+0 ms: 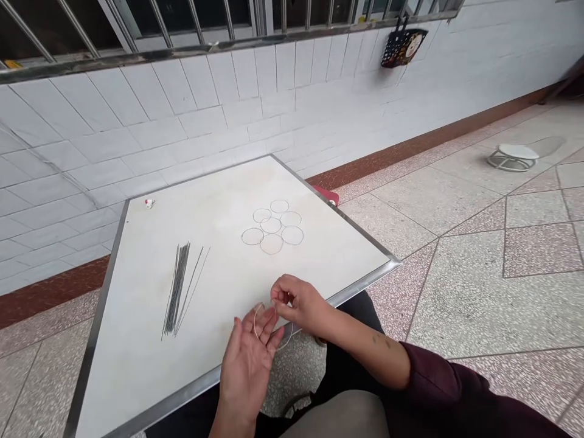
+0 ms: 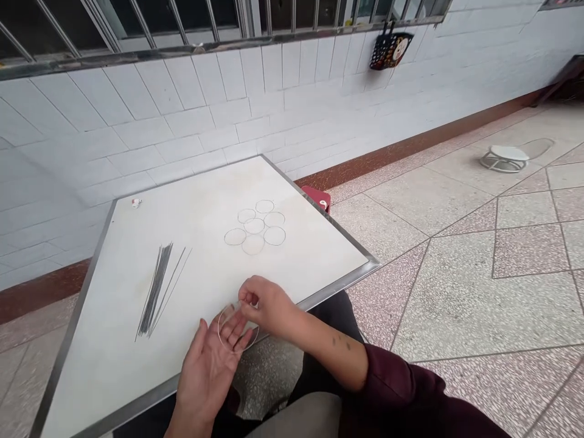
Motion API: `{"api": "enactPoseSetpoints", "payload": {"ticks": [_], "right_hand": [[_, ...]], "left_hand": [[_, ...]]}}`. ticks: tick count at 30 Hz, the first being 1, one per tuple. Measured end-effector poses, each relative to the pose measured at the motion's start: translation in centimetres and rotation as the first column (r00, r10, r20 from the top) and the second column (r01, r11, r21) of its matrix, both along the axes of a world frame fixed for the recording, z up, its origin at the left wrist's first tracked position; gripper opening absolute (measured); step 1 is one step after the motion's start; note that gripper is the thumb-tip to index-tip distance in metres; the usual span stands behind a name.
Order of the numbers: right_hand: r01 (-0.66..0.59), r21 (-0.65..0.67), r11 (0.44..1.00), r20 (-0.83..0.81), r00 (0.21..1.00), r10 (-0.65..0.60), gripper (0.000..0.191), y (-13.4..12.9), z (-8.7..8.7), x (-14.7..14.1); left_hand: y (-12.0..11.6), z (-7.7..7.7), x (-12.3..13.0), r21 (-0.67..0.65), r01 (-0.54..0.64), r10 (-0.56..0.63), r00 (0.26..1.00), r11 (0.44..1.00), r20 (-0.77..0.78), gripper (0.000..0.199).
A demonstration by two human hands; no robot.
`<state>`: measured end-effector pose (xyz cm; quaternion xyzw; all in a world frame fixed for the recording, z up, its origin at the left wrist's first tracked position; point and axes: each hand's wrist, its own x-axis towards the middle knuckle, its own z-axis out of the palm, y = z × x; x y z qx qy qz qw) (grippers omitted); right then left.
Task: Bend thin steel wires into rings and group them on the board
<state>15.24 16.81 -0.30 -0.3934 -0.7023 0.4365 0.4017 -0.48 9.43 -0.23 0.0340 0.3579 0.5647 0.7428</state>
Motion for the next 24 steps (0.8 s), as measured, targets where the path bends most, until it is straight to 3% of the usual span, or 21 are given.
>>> {"api": "enactPoseSetpoints", "payload": {"ticks": [4,8,16,24], "right_hand": [[0.003,-0.092,0.996,0.094,0.996,0.006,0.012,-0.5,0.0,0.0],[0.005,-0.068,0.998,0.186,0.983,0.008,0.015,-0.8,-0.3,-0.2],[-0.002,-0.077,0.997,0.224,0.974,0.019,0.014,-0.7,-0.1,0.0],[-0.029,-0.049,0.998,0.250,0.967,0.041,0.012,-0.4,-0.2,0.1]], "left_hand": [[-0.2,-0.2,0.9,0.067,0.037,-0.048,0.984,0.997,0.171,0.052],[-0.4,-0.3,1.3,0.115,0.096,-0.122,0.961,0.989,0.246,0.054],[-0.4,0.4,1.3,0.101,0.143,-0.158,0.973,0.985,0.169,0.058],[-0.3,-0.1,1.1,0.092,0.141,-0.153,0.977,0.986,0.151,0.055]]}}
